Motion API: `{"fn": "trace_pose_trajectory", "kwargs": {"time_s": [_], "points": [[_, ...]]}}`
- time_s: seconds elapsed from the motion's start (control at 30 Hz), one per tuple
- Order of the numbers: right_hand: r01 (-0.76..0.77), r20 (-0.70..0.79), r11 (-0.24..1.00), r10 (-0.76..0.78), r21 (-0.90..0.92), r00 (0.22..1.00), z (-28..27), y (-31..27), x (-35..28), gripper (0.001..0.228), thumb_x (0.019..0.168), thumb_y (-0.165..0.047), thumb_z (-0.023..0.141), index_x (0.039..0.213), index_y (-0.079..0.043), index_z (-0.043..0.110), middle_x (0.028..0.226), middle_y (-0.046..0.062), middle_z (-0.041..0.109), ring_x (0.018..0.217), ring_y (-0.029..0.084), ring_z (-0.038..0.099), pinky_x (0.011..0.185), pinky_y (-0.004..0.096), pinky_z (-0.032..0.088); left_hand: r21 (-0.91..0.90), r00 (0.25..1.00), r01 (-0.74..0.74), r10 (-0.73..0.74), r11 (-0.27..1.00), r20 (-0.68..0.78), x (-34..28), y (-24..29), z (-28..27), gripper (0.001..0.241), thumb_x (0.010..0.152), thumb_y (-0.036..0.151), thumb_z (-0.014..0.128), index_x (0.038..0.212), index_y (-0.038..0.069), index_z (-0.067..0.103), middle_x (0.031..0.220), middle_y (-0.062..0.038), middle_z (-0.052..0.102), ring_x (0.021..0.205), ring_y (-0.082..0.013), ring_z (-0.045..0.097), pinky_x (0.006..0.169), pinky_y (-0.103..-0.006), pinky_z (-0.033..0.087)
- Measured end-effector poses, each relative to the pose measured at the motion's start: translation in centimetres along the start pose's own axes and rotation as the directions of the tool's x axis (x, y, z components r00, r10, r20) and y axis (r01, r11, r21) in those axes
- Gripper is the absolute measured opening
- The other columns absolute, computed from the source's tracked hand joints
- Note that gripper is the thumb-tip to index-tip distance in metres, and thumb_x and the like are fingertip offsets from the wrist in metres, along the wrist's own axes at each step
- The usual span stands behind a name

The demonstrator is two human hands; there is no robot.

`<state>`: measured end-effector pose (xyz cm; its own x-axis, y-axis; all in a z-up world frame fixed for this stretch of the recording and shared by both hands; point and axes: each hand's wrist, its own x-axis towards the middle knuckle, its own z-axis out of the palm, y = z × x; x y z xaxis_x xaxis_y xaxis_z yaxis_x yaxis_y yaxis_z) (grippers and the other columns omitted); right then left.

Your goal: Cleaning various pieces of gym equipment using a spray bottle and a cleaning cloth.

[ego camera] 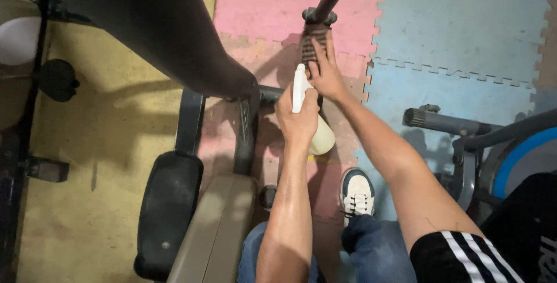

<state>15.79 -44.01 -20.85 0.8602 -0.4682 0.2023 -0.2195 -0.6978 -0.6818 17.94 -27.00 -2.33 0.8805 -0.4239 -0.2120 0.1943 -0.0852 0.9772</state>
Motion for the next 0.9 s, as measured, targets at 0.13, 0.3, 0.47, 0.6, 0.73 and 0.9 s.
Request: {"fn": "trace_pose_trajectory", "kwargs": {"time_s": [0.13, 0.3, 0.47, 0.6, 0.73, 0.9], "points": [[-0.212, -0.158, 0.953, 0.249, 0.217, 0.956, 3.8, -0.9, -3.9, 0.074, 0.097, -0.015, 0.062, 0.163, -0.01, 0.029, 0.168, 0.023, 0.017, 0.141, 0.043, 0.045, 0.116, 0.044, 0.044, 0.02, 0.994, -0.11, 0.11, 0.994, -0.014, 0.0, -1.3, 0.1, 0.029, 0.091, 0.012, 0.063, 0.116, 0.0, 0.072, 0.08, -0.008, 0.071, 0.067, -0.012, 0.066, 0.064, -0.0317, 0.055], [-0.323, -0.193, 0.942, 0.302, -0.088, 0.934, 7.3, 3.4, -1.5, 0.073, 0.098, -0.02, 0.072, 0.159, -0.01, 0.033, 0.154, 0.031, 0.026, 0.132, 0.052, 0.045, 0.107, 0.05, 0.043, 0.0, 0.982, -0.186, 0.186, 0.983, -0.023, 0.1, -1.9, 0.4, 0.026, 0.093, 0.011, 0.063, 0.114, -0.002, 0.071, 0.085, -0.008, 0.073, 0.076, -0.0125, 0.07, 0.071, -0.0324, 0.057], [-0.232, -0.297, 0.969, 0.246, 0.082, 0.923, 1.4, 0.6, 4.0, 0.062, 0.094, -0.017, 0.06, 0.151, -0.008, 0.04, 0.149, 0.03, 0.044, 0.119, 0.046, 0.06, 0.096, 0.047, 0.055, 0.003, 1.0, -0.029, 0.029, 1.0, 0.003, 0.1, -0.5, 0.4, 0.029, 0.093, 0.014, 0.062, 0.114, -0.003, 0.072, 0.079, -0.009, 0.071, 0.064, -0.0132, 0.066, 0.06, -0.0305, 0.055], [-0.389, -0.061, 0.905, 0.384, -0.172, 0.921, -3.3, -3.2, 1.9, 0.058, 0.103, -0.026, 0.058, 0.156, -0.011, 0.039, 0.121, 0.028, 0.062, 0.107, 0.049, 0.064, 0.091, 0.054, 0.051, -0.058, 1.0, 0.006, -0.005, 0.998, 0.017, 0.2, 0.3, 0.6, 0.035, 0.092, 0.014, 0.059, 0.122, -0.001, 0.07, 0.082, -0.007, 0.071, 0.061, -0.0119, 0.066, 0.058, -0.0288, 0.055], [-0.471, -0.199, 0.882, 0.46, -0.012, 0.865, -4.4, 0.6, 3.2, 0.031, 0.106, -0.025, 0.064, 0.134, -0.01, 0.058, 0.111, 0.022, 0.073, 0.103, 0.041, 0.071, 0.093, 0.051, 0.055, -0.115, 0.999, -0.031, 0.033, 0.993, 0.015, 0.2, 0.6, 0.5, 0.038, 0.092, 0.013, 0.057, 0.126, -0.001, 0.067, 0.09, -0.006, 0.073, 0.061, -0.0116, 0.065, 0.057, -0.0285, 0.055], [0.226, -0.537, 0.785, 0.156, 0.576, 0.829, -6.1, -1.7, 8.3, 0.072, 0.083, 0.005, 0.06, 0.149, -0.007, 0.034, 0.133, 0.013, 0.051, 0.118, 0.032, 0.057, 0.101, 0.044, 0.053, -0.179, 0.994, -0.108, 0.108, 0.978, -0.008, -0.2, 0.4, 1.5, 0.039, 0.092, 0.012, 0.055, 0.127, -0.001, 0.065, 0.098, -0.006, 0.075, 0.062, -0.0113, 0.063, 0.057, -0.0283, 0.054]]}}
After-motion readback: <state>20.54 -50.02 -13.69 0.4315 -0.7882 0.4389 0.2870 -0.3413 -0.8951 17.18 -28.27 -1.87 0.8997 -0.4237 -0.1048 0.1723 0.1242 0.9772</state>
